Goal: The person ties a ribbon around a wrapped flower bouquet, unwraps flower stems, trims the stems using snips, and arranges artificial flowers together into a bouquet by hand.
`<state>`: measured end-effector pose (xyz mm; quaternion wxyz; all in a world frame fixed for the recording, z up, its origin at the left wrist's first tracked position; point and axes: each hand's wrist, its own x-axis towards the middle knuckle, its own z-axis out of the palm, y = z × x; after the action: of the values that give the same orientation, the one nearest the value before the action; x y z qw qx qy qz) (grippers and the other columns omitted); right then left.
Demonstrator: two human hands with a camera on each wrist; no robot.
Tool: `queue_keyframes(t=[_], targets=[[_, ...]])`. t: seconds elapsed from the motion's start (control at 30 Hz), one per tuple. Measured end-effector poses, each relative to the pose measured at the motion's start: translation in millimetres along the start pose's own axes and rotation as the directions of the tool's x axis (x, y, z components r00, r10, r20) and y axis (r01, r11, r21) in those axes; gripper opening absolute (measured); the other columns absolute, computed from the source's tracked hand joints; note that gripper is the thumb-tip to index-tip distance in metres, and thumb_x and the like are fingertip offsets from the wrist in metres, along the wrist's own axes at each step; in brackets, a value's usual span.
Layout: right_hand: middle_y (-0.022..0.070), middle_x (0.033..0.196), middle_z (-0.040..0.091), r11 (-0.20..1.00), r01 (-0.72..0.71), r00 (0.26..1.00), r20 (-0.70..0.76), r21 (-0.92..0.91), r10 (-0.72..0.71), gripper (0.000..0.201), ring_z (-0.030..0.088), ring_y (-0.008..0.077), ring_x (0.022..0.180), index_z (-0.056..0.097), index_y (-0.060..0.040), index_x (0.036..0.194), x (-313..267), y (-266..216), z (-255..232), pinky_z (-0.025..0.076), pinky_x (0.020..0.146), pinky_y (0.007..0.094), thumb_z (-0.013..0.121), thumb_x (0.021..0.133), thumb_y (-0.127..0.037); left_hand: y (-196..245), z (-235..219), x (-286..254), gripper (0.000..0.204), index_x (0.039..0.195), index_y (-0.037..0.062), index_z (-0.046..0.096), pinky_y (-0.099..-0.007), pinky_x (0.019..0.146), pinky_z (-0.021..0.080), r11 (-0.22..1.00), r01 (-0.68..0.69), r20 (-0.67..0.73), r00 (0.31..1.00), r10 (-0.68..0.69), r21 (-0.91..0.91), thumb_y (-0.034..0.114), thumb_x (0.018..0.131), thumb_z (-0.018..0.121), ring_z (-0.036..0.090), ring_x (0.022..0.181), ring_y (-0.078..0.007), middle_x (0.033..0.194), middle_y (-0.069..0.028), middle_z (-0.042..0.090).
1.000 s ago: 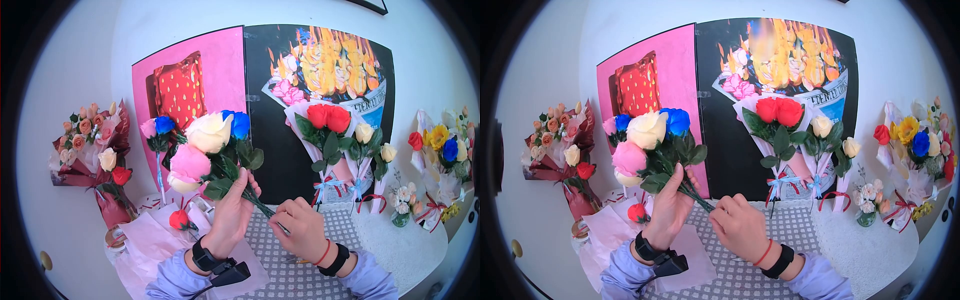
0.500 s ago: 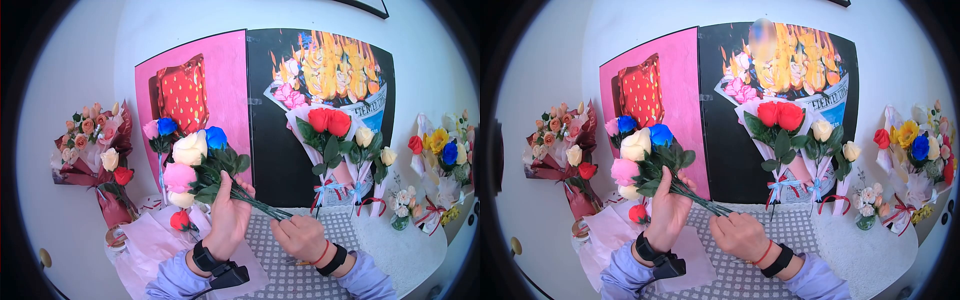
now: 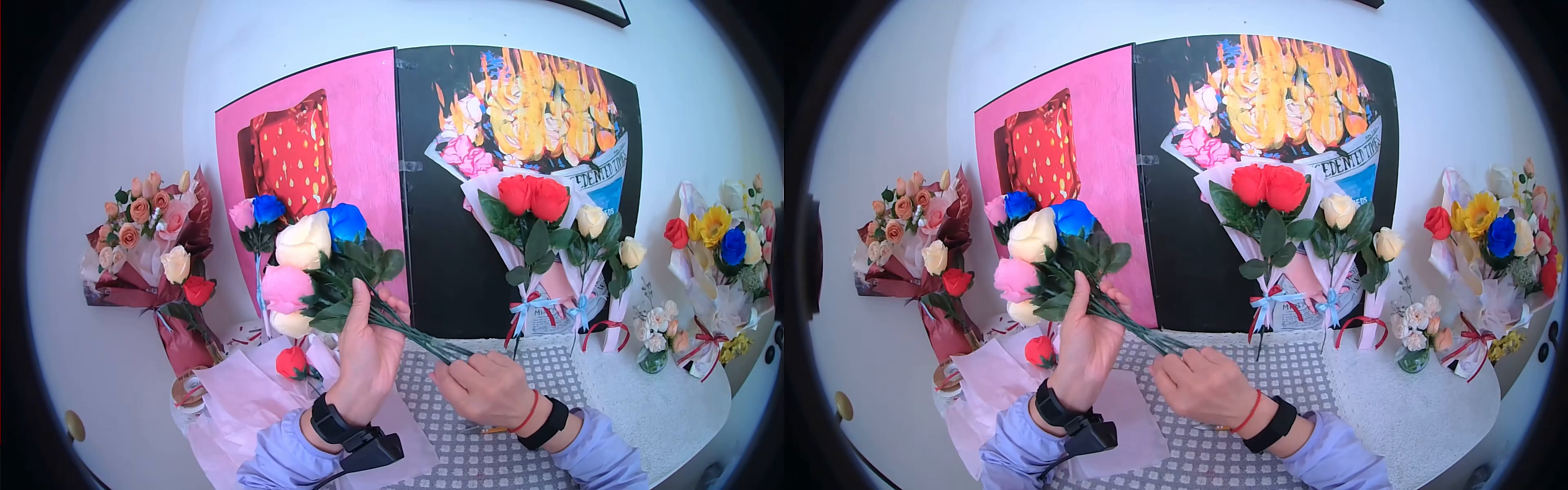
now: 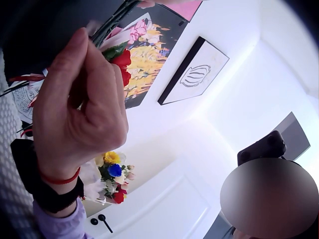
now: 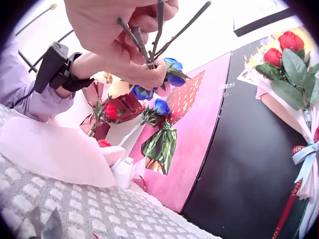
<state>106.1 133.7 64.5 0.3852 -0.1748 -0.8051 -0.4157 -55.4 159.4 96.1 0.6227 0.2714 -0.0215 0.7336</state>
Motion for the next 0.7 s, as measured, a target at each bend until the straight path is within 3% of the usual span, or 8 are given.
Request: queue_keyframes(t=[0.17, 0.23, 0.27, 0.33, 0.4, 0.47, 0.5, 0.7], targets=[[-0.0013, 0.056, 0.043, 0.967, -0.041, 0.994, -0.084, 0.252, 0.064, 0.010, 0.043, 0.0118, 0.046, 0.055, -0.0076, 0.064, 2, 8, -10, 0.032, 0.042, 0.0252, 0.062, 0.070, -0.010, 13, 2, 6, 0.021, 0.091, 0.0039, 0.049, -0.0256, 0.068, 0.044, 0.999, -0.045, 0.022, 0.999, 0.045, -0.017, 0.024, 0.090, 0.049, 0.048, 0.070, -0.0119, 0.075, -0.0041, 0.049], [-0.0014, 0.059, 0.050, 0.814, -0.206, 0.921, -0.173, 0.544, 0.349, 0.007, 0.046, 0.0091, 0.047, 0.056, -0.0057, 0.070, -2, 17, -9, 0.032, 0.042, 0.0231, 0.060, 0.075, -0.008, 15, 4, 7, 0.022, 0.093, 0.0033, 0.048, -0.0255, 0.066, 0.043, 0.999, -0.041, 0.040, 0.998, 0.041, -0.010, 0.025, 0.090, 0.048, 0.046, 0.070, -0.0119, 0.075, -0.0037, 0.048], [-0.0014, 0.059, 0.050, 0.814, -0.206, 0.922, -0.171, 0.543, 0.347, 0.007, 0.046, 0.0091, 0.047, 0.056, -0.0057, 0.070, 0, 18, -9, 0.032, 0.042, 0.0231, 0.060, 0.075, -0.008, 16, 5, 7, 0.022, 0.093, 0.0033, 0.048, -0.0255, 0.066, 0.043, 0.999, -0.041, 0.040, 0.998, 0.041, -0.013, 0.025, 0.090, 0.048, 0.046, 0.070, -0.0119, 0.075, -0.0037, 0.048], [-0.0015, 0.066, 0.056, 0.176, -0.525, 0.544, 0.170, 0.832, 0.822, 0.007, 0.049, 0.0048, 0.053, 0.056, -0.0035, 0.078, 5, 22, -11, 0.033, 0.043, 0.0211, 0.055, 0.082, -0.009, 17, 6, 6, 0.024, 0.094, 0.0027, 0.047, -0.0247, 0.062, 0.040, 1.000, 0.023, 0.091, 0.996, -0.022, -0.012, 0.026, 0.090, 0.049, 0.044, 0.068, -0.0117, 0.075, -0.0029, 0.045], [-0.0017, 0.068, 0.057, 0.073, -0.519, 0.570, 0.281, 0.852, 0.772, 0.015, 0.049, 0.0019, 0.058, 0.057, -0.0023, 0.088, 0, 36, -5, 0.034, 0.045, 0.0191, 0.050, 0.088, -0.016, 16, 8, 5, 0.024, 0.095, 0.0021, 0.045, -0.0240, 0.060, 0.038, 0.998, 0.065, 0.098, 0.993, -0.063, -0.014, 0.025, 0.090, 0.048, 0.040, 0.068, -0.0117, 0.075, -0.0027, 0.042], [0.0001, 0.071, 0.059, -0.198, -0.673, 0.586, 0.677, 0.713, 0.445, 0.022, 0.051, 0.0032, 0.059, 0.059, -0.0026, 0.094, -3, 42, -1, 0.038, 0.048, 0.0171, 0.046, 0.090, -0.020, 17, 9, 5, 0.024, 0.097, 0.0015, 0.043, -0.0233, 0.058, 0.036, 0.995, 0.102, 0.108, 0.989, -0.100, -0.008, 0.024, 0.091, 0.047, 0.037, 0.067, -0.0117, 0.074, -0.0026, 0.038], [0.0018, 0.080, 0.060, -0.246, -0.699, 0.601, 0.738, 0.672, 0.307, 0.030, 0.054, 0.0052, 0.067, 0.058, -0.0038, 0.101, -6, 41, 3, 0.042, 0.054, 0.0168, 0.043, 0.092, -0.028, 18, 9, 5, 0.023, 0.096, 0.0020, 0.044, -0.0226, 0.056, 0.034, 0.977, 0.203, 0.131, 0.972, -0.193, -0.065, 0.024, 0.090, 0.048, 0.037, 0.066, -0.0114, 0.073, -0.0026, 0.038], [0.0032, 0.096, 0.058, -0.544, -0.650, 0.618, 0.786, 0.530, 0.027, 0.037, 0.054, 0.0085, 0.084, 0.054, -0.0037, 0.107, 0, 16, 3, 0.045, 0.070, 0.0239, 0.039, 0.093, -0.035, 11, 14, -2, 0.022, 0.098, 0.0039, 0.043, -0.0214, 0.053, 0.031, 0.893, 0.437, 0.206, 0.889, -0.410, -0.111, 0.025, 0.091, 0.046, 0.034, 0.064, -0.0107, 0.071, -0.0022, 0.036]])
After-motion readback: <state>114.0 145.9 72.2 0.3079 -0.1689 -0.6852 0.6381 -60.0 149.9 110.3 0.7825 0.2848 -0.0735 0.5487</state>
